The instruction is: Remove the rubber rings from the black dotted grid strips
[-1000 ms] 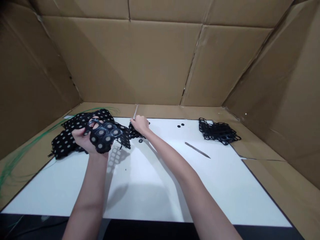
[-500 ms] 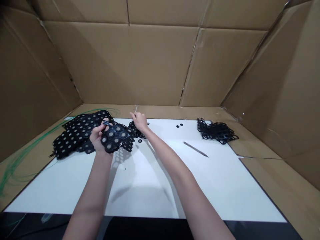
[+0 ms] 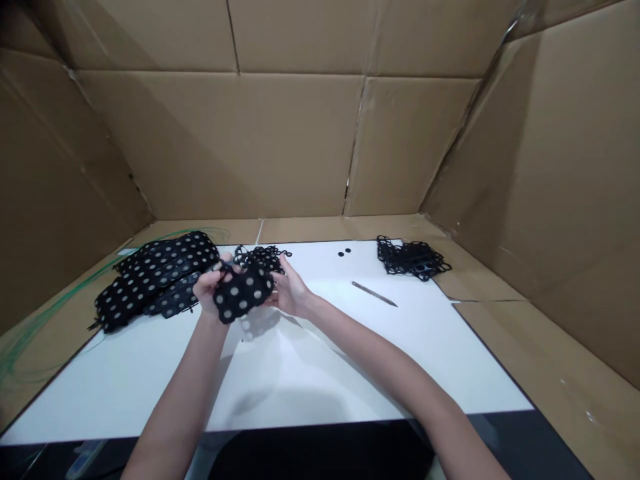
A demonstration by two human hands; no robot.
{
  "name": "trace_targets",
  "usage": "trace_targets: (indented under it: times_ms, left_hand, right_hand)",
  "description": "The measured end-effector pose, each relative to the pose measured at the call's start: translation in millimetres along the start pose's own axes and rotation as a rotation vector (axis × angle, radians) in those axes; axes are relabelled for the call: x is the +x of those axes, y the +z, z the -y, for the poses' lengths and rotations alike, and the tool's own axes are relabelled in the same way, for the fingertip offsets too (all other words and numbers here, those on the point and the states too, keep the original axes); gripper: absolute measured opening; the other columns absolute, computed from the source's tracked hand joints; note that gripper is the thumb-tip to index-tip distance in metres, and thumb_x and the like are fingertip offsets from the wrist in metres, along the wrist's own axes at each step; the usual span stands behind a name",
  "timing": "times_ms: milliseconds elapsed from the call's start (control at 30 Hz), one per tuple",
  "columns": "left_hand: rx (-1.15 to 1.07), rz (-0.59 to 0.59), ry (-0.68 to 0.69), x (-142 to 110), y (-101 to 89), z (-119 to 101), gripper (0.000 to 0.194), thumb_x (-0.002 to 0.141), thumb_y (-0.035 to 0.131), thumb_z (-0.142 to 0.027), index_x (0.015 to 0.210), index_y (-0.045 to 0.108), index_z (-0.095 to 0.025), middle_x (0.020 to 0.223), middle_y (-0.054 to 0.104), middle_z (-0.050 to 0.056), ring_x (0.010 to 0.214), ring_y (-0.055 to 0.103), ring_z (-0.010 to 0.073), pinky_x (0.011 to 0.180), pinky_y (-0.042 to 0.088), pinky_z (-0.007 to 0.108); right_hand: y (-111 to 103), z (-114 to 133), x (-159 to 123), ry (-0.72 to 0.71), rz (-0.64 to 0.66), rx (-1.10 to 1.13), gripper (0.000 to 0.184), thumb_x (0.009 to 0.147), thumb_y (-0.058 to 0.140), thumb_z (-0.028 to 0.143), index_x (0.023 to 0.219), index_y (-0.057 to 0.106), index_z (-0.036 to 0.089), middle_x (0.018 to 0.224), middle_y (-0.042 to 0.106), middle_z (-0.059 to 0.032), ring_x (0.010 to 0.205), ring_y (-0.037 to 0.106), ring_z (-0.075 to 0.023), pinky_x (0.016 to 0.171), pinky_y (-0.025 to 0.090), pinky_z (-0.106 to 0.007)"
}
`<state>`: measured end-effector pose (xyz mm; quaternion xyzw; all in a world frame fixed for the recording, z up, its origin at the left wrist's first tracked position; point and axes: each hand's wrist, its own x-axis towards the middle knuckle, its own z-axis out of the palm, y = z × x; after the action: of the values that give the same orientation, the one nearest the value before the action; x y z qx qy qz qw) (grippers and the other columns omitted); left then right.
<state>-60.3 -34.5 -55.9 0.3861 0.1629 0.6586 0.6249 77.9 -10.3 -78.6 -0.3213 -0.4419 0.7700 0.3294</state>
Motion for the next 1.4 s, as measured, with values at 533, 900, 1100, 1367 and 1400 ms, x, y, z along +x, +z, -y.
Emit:
trace_targets:
  times_ms: [533,900,1100,1367,1400]
  left_hand:
    - [0.349,-0.28,-0.036,20,-6.4,11,0.04,0.065,0.059,-0.048,0.077,0.063,-0.01,0.064,0.065,0.006,0.059,0.062,0.0179,0.06,0.046,0.029]
    - [-0.016,-0.664,0.091,24,-17.1,-4,0.013,0.065,0.063,-0.024,0.072,0.056,-0.015,0.063,0.061,-0.002,0.053,0.058,0.0073,0.066,0.049,0.023]
    - [0.061,-0.559,0.034,24,-13.9,6,0.011,0.065,0.062,-0.019,0.061,0.053,-0.013,0.06,0.06,0.0,0.057,0.057,0.0082,0.075,0.048,0.027]
    - [0.199,0.031,-0.328,23,50.0,3,0.05,0.066,0.056,-0.048,0.109,0.054,-0.022,0.075,0.062,0.006,0.062,0.06,0.0177,0.055,0.048,0.03]
    - [0.291,0.041,-0.273,25,54.2,5,0.053,0.064,0.063,-0.036,0.114,0.05,-0.027,0.074,0.062,0.003,0.061,0.059,0.0162,0.056,0.048,0.028]
  right_hand:
    - [-21,42,-43,-0.597,-0.349,0.109,0.022,0.06,0.07,0.032,0.072,0.06,0.016,0.07,0.067,-0.0018,0.082,0.062,-0.0196,0.074,0.049,-0.033]
    - [2,57,-62,-0.629,-0.376,0.017,0.025,0.061,0.068,0.038,0.072,0.059,0.017,0.07,0.067,-0.0025,0.074,0.063,-0.019,0.066,0.049,-0.031]
    - [15,66,-87,-0.532,-0.377,-0.072,0.023,0.062,0.067,0.033,0.074,0.057,0.017,0.068,0.067,-0.0019,0.063,0.063,-0.018,0.057,0.048,-0.029]
    - [-8,60,-78,-0.524,-0.373,-0.291,0.029,0.063,0.065,0.029,0.088,0.058,0.016,0.087,0.066,-0.0047,0.077,0.061,-0.0171,0.071,0.047,-0.032]
    - [-16,56,-73,-0.52,-0.378,-0.337,0.028,0.063,0.065,0.03,0.087,0.059,0.015,0.088,0.066,-0.0057,0.078,0.061,-0.0176,0.073,0.046,-0.032]
